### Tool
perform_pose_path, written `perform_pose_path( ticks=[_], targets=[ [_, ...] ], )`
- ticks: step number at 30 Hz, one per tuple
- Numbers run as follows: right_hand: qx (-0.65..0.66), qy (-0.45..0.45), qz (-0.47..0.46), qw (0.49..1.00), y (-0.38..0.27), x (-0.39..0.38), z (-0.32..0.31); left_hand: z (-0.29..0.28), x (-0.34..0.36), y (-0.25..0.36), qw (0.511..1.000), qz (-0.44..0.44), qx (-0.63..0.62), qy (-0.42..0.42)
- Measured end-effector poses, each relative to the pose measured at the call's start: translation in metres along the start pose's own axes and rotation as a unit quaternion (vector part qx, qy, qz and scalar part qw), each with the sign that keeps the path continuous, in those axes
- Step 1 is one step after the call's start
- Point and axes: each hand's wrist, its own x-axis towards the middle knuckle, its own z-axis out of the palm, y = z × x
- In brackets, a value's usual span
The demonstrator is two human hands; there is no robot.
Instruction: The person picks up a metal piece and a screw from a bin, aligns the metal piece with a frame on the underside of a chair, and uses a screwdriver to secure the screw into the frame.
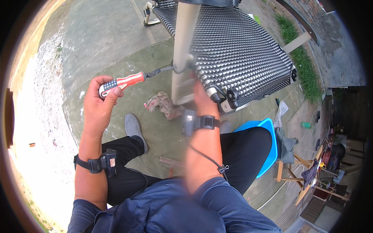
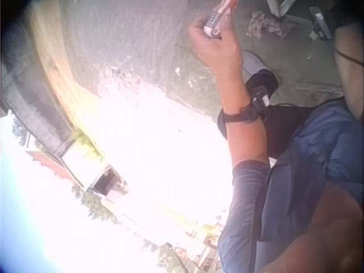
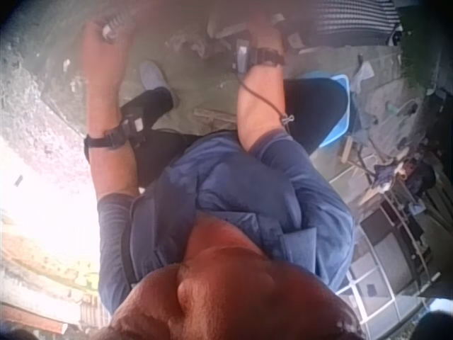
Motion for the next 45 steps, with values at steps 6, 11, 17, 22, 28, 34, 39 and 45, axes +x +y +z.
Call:
perform_pose_path(
  ticks=[6,11,17,22,28,34,39,45],
  targets=[
    [-0.044,0.005,0.023,0.999,-0.002,0.000,-0.004,-0.004,0.000,0.000,0.969,0.163,0.186,-0.005],
    [-0.070,-0.002,-0.037,0.997,0.020,0.011,-0.028,0.001,0.004,0.010,0.978,-0.198,-0.024,-0.063],
    [-0.068,-0.020,-0.031,0.997,0.006,0.003,-0.013,0.006,-0.007,-0.009,0.997,0.070,0.023,-0.015],
    [-0.035,-0.016,-0.018,0.999,0.007,0.005,-0.020,-0.008,0.000,0.006,0.980,-0.157,-0.048,-0.112],
    [-0.034,-0.014,-0.009,0.999,0.011,0.007,-0.015,0.000,-0.008,0.000,0.994,-0.052,-0.072,-0.068],
    [-0.034,-0.006,0.012,0.999,-0.009,-0.001,-0.007,-0.005,0.004,0.001,0.986,-0.124,-0.079,-0.080],
    [-0.037,-0.022,-0.010,0.999,-0.006,0.000,-0.007,-0.004,-0.001,0.004,0.988,-0.111,-0.065,-0.084],
    [-0.034,-0.019,-0.014,0.999,0.001,0.003,-0.010,-0.005,-0.002,-0.012,0.992,0.092,0.066,-0.060]
  ],
)
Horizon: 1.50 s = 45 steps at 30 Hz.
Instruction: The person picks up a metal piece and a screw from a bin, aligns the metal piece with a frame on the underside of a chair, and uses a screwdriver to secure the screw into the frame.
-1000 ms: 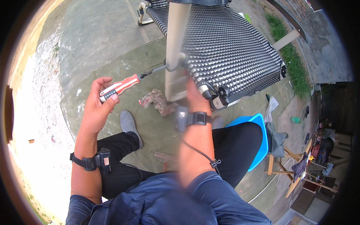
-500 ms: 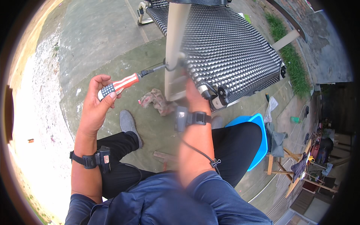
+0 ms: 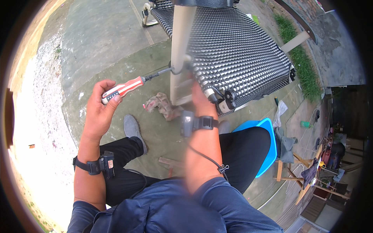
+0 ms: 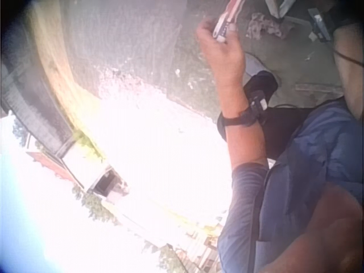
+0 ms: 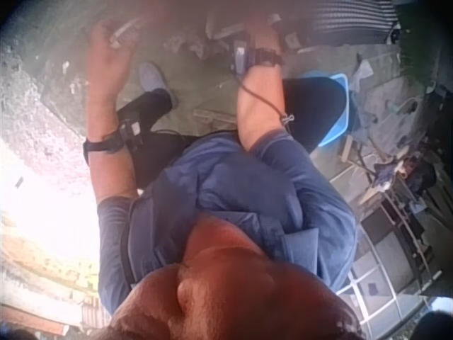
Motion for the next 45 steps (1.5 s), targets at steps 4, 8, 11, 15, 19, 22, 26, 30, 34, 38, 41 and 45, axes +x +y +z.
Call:
perform_pose_path(
  ticks=[4,8,11,15,19,22,26,30,34,38,41,45],
  targets=[
    [-0.030,-0.002,-0.003,1.000,0.007,0.001,-0.005,-0.007,0.010,0.021,0.962,-0.243,-0.121,-0.029],
    [-0.111,-0.022,-0.072,0.991,0.028,0.011,-0.019,-0.001,0.006,0.025,0.972,-0.205,-0.111,-0.008],
    [-0.089,-0.014,-0.067,0.994,0.022,0.007,-0.016,-0.004,0.006,0.014,0.996,0.041,0.084,-0.013],
    [-0.108,-0.015,-0.083,0.991,0.018,0.007,-0.008,-0.006,0.004,0.013,0.980,0.097,0.176,-0.011],
    [-0.122,-0.014,-0.093,0.988,0.020,0.009,-0.011,0.002,0.005,0.015,0.974,-0.198,-0.111,-0.001],
    [-0.122,-0.010,-0.095,0.988,0.021,0.008,-0.013,0.002,0.009,0.016,0.938,-0.283,-0.198,-0.012],
    [-0.159,-0.012,-0.104,0.982,0.024,0.008,-0.013,0.005,-0.002,0.009,0.996,-0.052,-0.078,0.012],
    [-0.125,-0.010,-0.082,0.989,0.019,0.009,-0.011,-0.003,0.002,-0.005,0.998,0.051,0.038,0.004],
    [0.019,0.010,0.005,1.000,0.000,-0.002,0.010,-0.001,0.006,0.008,0.964,-0.238,-0.117,-0.017],
    [-0.027,-0.001,-0.024,0.999,0.002,0.000,0.001,0.002,0.005,0.016,0.957,-0.246,-0.151,-0.019],
    [-0.012,0.011,0.017,1.000,-0.009,-0.007,0.012,0.006,-0.003,0.011,0.986,-0.120,-0.116,0.018],
    [-0.040,0.004,0.011,0.999,-0.008,-0.005,0.008,0.002,0.000,0.007,0.984,-0.118,-0.133,0.011]
  ],
)
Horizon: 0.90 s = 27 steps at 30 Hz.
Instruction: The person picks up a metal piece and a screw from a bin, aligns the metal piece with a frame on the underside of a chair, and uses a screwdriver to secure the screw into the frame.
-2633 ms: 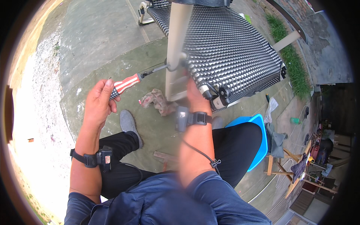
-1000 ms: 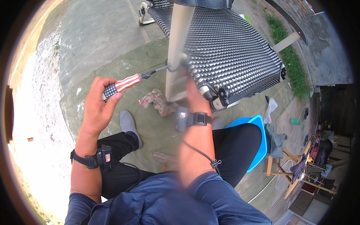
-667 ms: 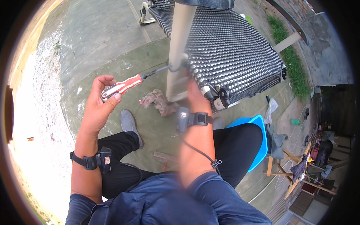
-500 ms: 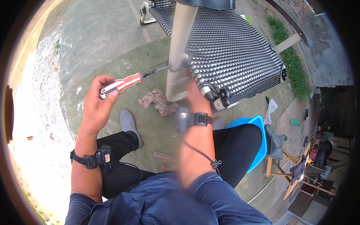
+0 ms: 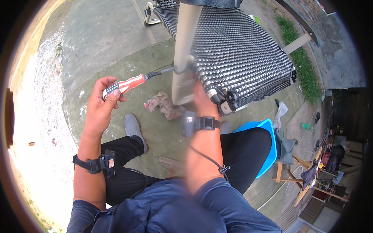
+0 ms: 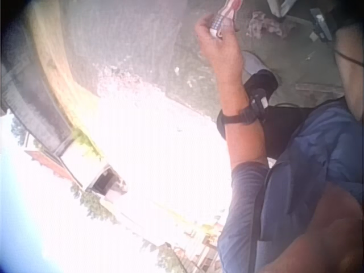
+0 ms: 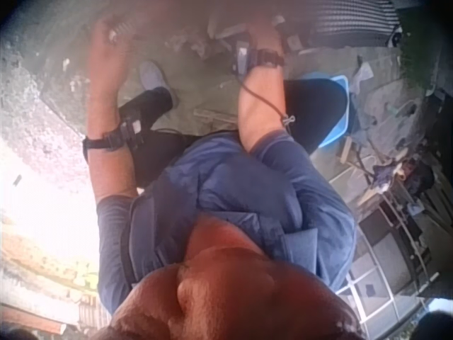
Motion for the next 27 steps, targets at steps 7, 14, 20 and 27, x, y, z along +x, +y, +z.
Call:
perform_pose_path(
  ticks=[7,14,20,27],
  targets=[
    [-0.028,0.001,-0.028,0.999,0.015,0.006,-0.009,-0.002,0.006,0.010,0.992,-0.123,0.002,-0.004],
    [-0.037,0.012,-0.063,0.997,0.025,0.010,-0.006,0.000,0.003,-0.003,0.997,0.048,0.066,0.018],
    [-0.075,-0.006,-0.071,0.995,0.025,0.010,-0.015,-0.002,0.008,0.015,0.982,-0.188,-0.020,-0.013],
    [-0.018,-0.008,-0.053,0.998,0.024,0.010,-0.014,0.003,0.007,-0.009,0.974,0.182,0.133,0.035]
  ],
)
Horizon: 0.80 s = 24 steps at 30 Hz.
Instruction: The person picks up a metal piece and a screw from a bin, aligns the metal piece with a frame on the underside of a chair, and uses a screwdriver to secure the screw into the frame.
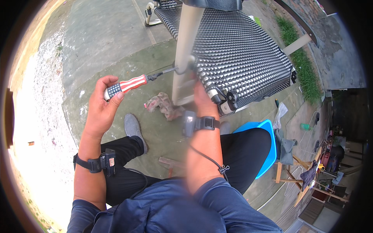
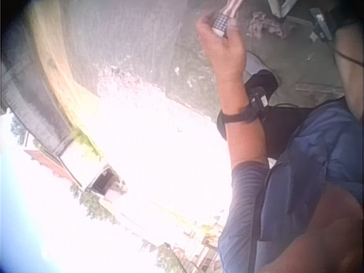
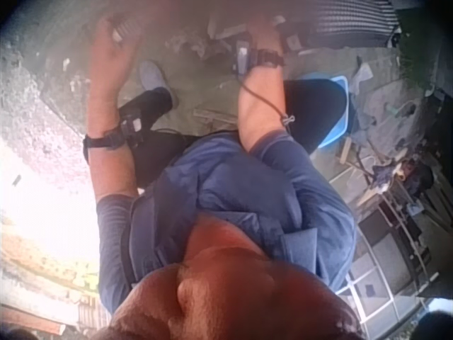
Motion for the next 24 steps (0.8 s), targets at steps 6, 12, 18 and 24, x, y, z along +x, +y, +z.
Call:
perform_pose_path(
  ticks=[6,12,18,24],
  targets=[
    [0.054,0.027,0.042,0.997,-0.019,-0.006,0.013,-0.012,0.013,0.013,0.889,-0.411,-0.180,-0.092],
    [0.013,0.009,0.026,1.000,-0.011,-0.003,0.011,0.004,-0.004,0.003,0.998,-0.058,-0.039,0.002],
    [0.041,0.024,0.020,0.999,-0.013,-0.001,0.010,-0.005,0.007,0.019,0.945,-0.301,-0.117,-0.059],
    [0.178,0.039,0.067,0.981,-0.017,-0.003,0.016,-0.004,-0.003,0.020,0.964,-0.220,-0.145,-0.044]
  ],
)
